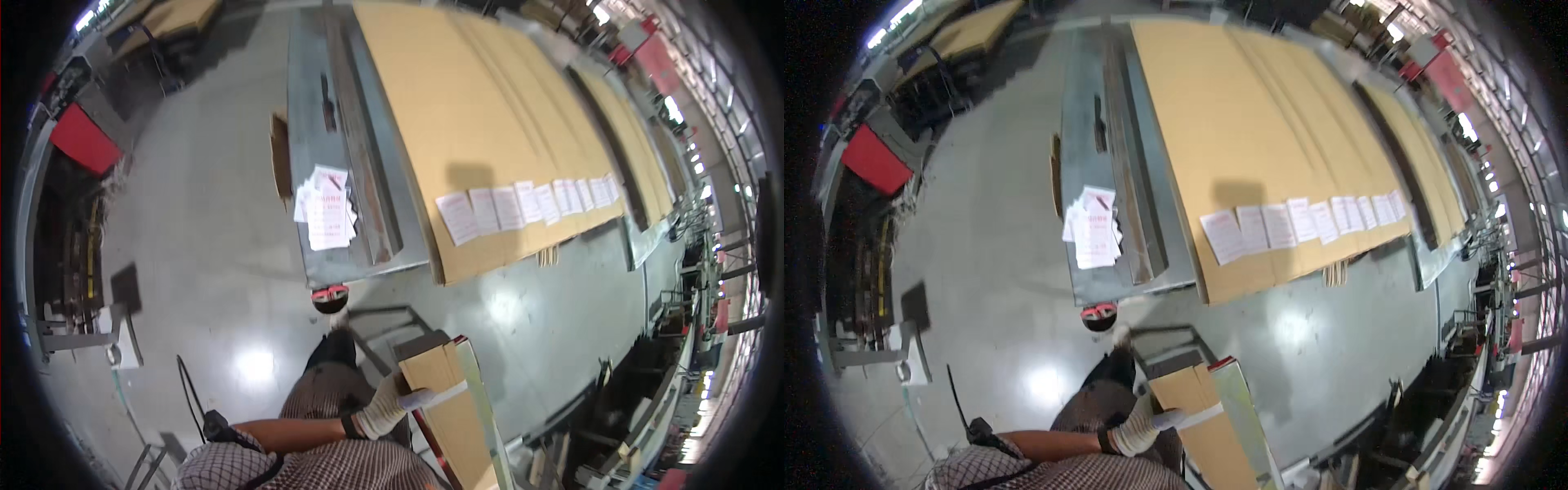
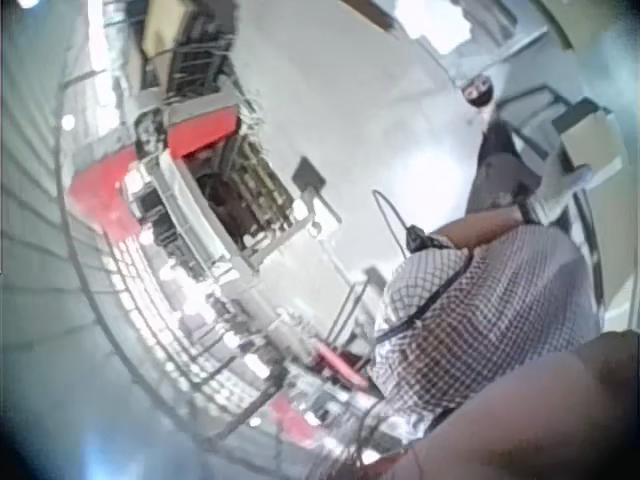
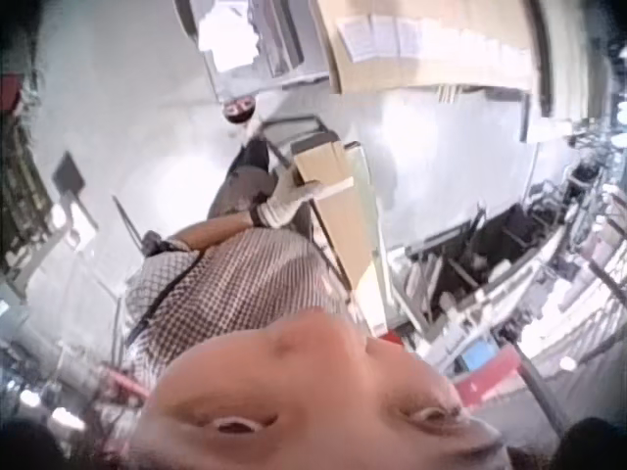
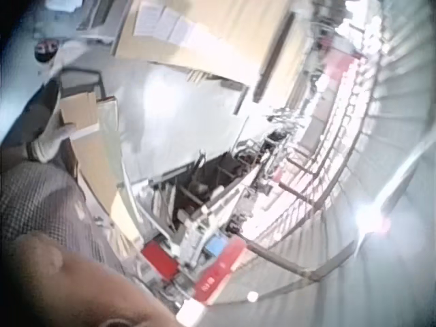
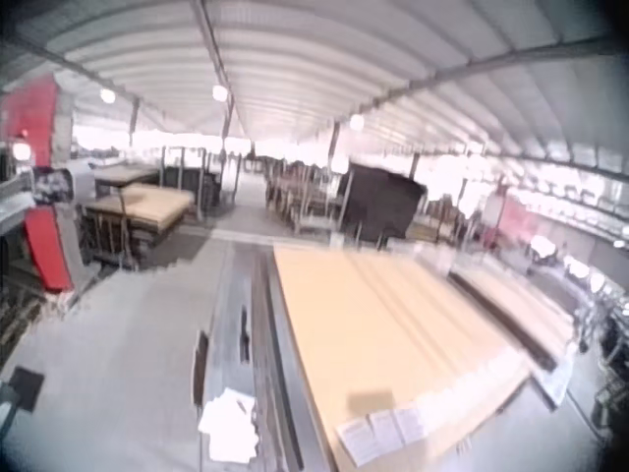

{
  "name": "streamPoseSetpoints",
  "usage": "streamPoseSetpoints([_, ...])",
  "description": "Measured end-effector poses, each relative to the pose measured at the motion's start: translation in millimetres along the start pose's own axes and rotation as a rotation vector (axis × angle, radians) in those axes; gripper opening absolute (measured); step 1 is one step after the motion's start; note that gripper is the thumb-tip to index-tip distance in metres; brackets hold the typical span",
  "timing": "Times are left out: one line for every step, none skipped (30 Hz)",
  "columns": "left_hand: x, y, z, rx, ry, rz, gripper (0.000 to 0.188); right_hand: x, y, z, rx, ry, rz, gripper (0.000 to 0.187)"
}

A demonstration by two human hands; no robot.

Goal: Group, label, and tape bundles of wooden slats in a factory setting.

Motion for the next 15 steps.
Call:
streamPoseSetpoints([-6,-14,-8,0.048,0.012,0.035,0.068,8,2,2,-0.019,0.042,-0.016,0.058])
streamPoseSetpoints([-12,-32,-15,0.092,0.022,0.076,0.064,10,2,7,-0.035,0.09,-0.033,0.057])
streamPoseSetpoints([-13,-51,-17,0.123,0.04,0.023,0.061,10,3,11,-0.049,0.144,-0.046,0.056])
streamPoseSetpoints([-9,-71,-10,0.157,0.063,-0.001,0.061,7,3,16,-0.065,0.192,-0.054,0.055])
streamPoseSetpoints([0,-93,1,0.15,-0.094,-0.034,0.06,0,5,21,-0.074,0.241,-0.053,0.054])
streamPoseSetpoints([3,-113,6,0.135,-0.248,-0.066,0.059,-6,5,28,-0.081,0.29,-0.051,0.053])
streamPoseSetpoints([-17,-117,-9,0.097,-0.282,-0.055,0.06,-16,6,31,-0.091,0.343,-0.05,0.052])
streamPoseSetpoints([-24,-128,-9,0.12,-0.34,-0.042,0.061,-26,9,36,-0.1,0.396,-0.04,0.051])
streamPoseSetpoints([-44,-130,-21,0.093,-0.391,0.009,0.061,-41,11,40,-0.105,0.451,-0.03,0.05])
streamPoseSetpoints([-62,-137,-30,0.063,-0.44,0.063,0.061,-56,12,44,-0.11,0.504,-0.015,0.049])
streamPoseSetpoints([-53,-161,-9,0.064,-0.333,0.085,0.063,-73,13,49,-0.11,0.552,0.006,0.048])
streamPoseSetpoints([-76,-152,-16,0.043,-0.351,0.134,0.067,-91,16,53,-0.11,0.6,0.033,0.047])
streamPoseSetpoints([-93,-149,-7,0.067,-0.348,0.195,0.067,-110,15,56,-0.113,0.651,0.06,0.046])
streamPoseSetpoints([-111,-146,3,0.089,-0.344,0.258,0.067,-128,14,58,-0.119,0.695,0.09,0.046])
streamPoseSetpoints([-125,-142,5,0.055,-0.318,0.27,0.067,-150,15,66,-0.115,0.757,0.126,0.045])
Point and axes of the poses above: each hand's wrist, its own y-axis towards the middle knuckle, its own x-axis out of the palm, z = x × y, the point moved 7 cm from there along y, towards the middle knuckle, and after that the axes turned 15 degrees about z, right-handed, at the moved point
